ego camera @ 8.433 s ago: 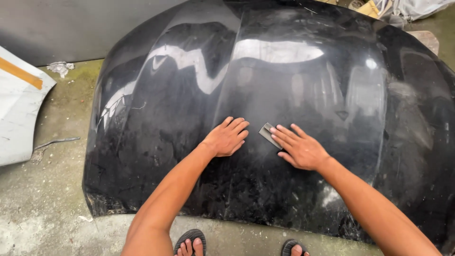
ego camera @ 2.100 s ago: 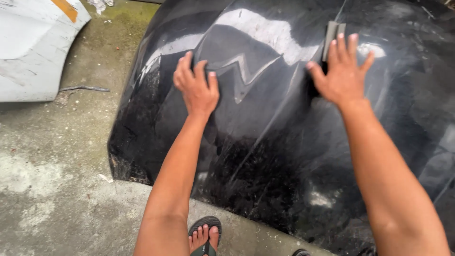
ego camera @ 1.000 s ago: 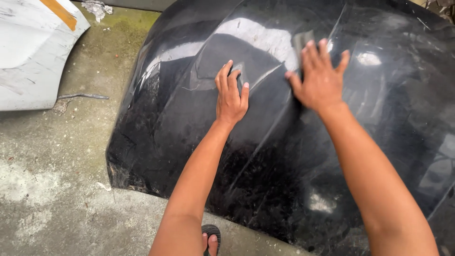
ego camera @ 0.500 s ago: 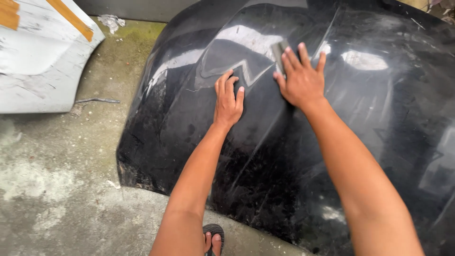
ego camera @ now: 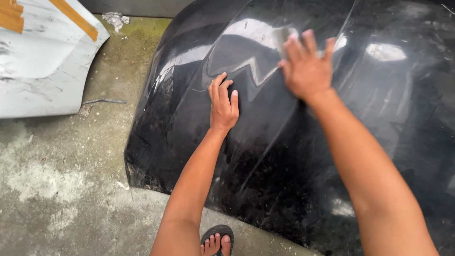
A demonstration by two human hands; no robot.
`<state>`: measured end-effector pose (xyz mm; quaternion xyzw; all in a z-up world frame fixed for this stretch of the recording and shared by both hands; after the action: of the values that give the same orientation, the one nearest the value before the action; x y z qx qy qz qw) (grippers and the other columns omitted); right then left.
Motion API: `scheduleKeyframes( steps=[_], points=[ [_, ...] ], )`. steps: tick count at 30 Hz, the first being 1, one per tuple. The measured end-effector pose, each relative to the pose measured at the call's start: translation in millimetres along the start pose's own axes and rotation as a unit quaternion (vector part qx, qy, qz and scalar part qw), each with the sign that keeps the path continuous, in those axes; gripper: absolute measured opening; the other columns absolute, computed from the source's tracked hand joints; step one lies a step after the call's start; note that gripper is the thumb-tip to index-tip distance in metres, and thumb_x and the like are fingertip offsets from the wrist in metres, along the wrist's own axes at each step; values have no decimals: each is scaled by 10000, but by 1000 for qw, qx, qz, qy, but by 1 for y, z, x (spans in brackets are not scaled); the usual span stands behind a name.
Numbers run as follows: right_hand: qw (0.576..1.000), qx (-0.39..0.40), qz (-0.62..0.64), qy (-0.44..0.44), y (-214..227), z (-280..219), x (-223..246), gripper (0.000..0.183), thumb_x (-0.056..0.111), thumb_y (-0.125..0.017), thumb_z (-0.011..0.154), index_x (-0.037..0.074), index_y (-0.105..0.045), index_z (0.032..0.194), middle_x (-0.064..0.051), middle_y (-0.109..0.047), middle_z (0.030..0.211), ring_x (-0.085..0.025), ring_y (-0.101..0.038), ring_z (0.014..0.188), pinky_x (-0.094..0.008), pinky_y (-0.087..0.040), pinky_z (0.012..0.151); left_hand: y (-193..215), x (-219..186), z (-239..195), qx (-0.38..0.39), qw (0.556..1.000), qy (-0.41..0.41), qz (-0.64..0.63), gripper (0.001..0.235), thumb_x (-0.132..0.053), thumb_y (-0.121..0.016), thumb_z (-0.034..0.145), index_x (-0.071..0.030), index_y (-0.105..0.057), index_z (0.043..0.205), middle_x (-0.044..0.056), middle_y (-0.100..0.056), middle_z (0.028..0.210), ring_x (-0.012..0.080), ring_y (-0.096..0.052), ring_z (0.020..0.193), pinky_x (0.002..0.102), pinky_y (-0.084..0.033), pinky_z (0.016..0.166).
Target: The person sands a black car hood using a sanding block held in the right hand while the left hand stabilizes the surface. The person sits on the floor during the task, moving the sanding block across the hood's surface to smooth it.
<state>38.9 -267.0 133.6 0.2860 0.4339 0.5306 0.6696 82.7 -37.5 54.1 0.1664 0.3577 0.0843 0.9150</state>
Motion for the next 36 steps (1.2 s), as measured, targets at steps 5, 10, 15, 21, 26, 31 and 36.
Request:
scheduleKeyframes(
  steps=[5, 10, 15, 21, 26, 31, 36],
  points=[
    [997, 51, 34, -47, -5, 3, -13, 588, 471, -456, 1164, 39, -595, 1537, -154, -542, 1601, -362, -272, 1567, -756, -37, 1123, -6, 0, -3, 26, 999, -4, 23, 264, -251, -430, 1077, -64, -522, 1239, 142, -454, 1404, 365, -451, 1339, 563, -282, 1197],
    [987, 52, 104, 110, 51, -42, 81, 572, 484, -489, 1064, 116, -557, 1496, -88, -533, 1590, -272, -384, 1532, -650, -138, 1176, -6, -2, 0, 35, 999, -6, 34, 271, -252, -430, 1075, -62, -521, 1246, 148, -455, 1400, 385, -450, 1349, 594, -275, 1196],
    [968, 101, 81, 216, 83, -115, 86, 552, 520, -332, 1055, 173, -546, 1427, 15, -466, 1609, -193, -360, 1526, -571, -161, 1232, -6, -7, 2, 44, 998, -12, 43, 254, -245, -442, 1074, -72, -537, 1233, 132, -472, 1382, 368, -449, 1348, 577, -255, 1210],
    [991, 103, -1, 82, 84, -149, 35, 535, 544, -344, 1049, 281, -527, 1478, 75, -474, 1614, -164, -326, 1553, -590, -102, 1236, -19, -21, 15, 64, 994, -45, 74, 266, -272, -463, 1068, -79, -562, 1222, 115, -506, 1359, 345, -442, 1354, 558, -242, 1216],
    [994, 72, 75, 29, 81, -162, 57, 569, 505, -392, 1068, 168, -504, 1512, -21, -438, 1644, -199, -335, 1543, -589, -76, 1210, -61, -55, 28, 128, 985, -92, 70, 397, -321, -527, 1053, -70, -534, 1360, 120, -514, 1413, 334, -447, 1373, 526, -268, 1222],
    [990, 80, 108, 30, 88, -177, 73, 592, 508, -411, 1072, 141, -479, 1531, -40, -398, 1658, -203, -319, 1541, -589, -78, 1196, -86, -83, 33, 172, 973, -89, 124, 530, -415, -477, 1070, -84, -465, 1483, 121, -429, 1563, 333, -356, 1471, 537, -190, 1258],
    [978, 135, 149, 55, 87, -204, 89, 581, 529, -380, 1065, 153, -482, 1497, -7, -339, 1680, -192, -259, 1560, -593, -87, 1198, -91, -76, 43, 238, 960, 35, 140, 678, -500, -388, 1117, -85, -212, 1623, 125, -251, 1683, 370, -161, 1565, 614, -2, 1273]
  ],
)
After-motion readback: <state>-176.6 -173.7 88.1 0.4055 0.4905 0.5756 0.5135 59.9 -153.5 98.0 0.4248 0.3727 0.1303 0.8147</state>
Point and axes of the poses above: each hand's wrist, its own z-axis towards the middle knuckle, its own y-axis out of the back of the hand, x = y × z, the point moved 7 cm from there along z, towards the middle knuckle
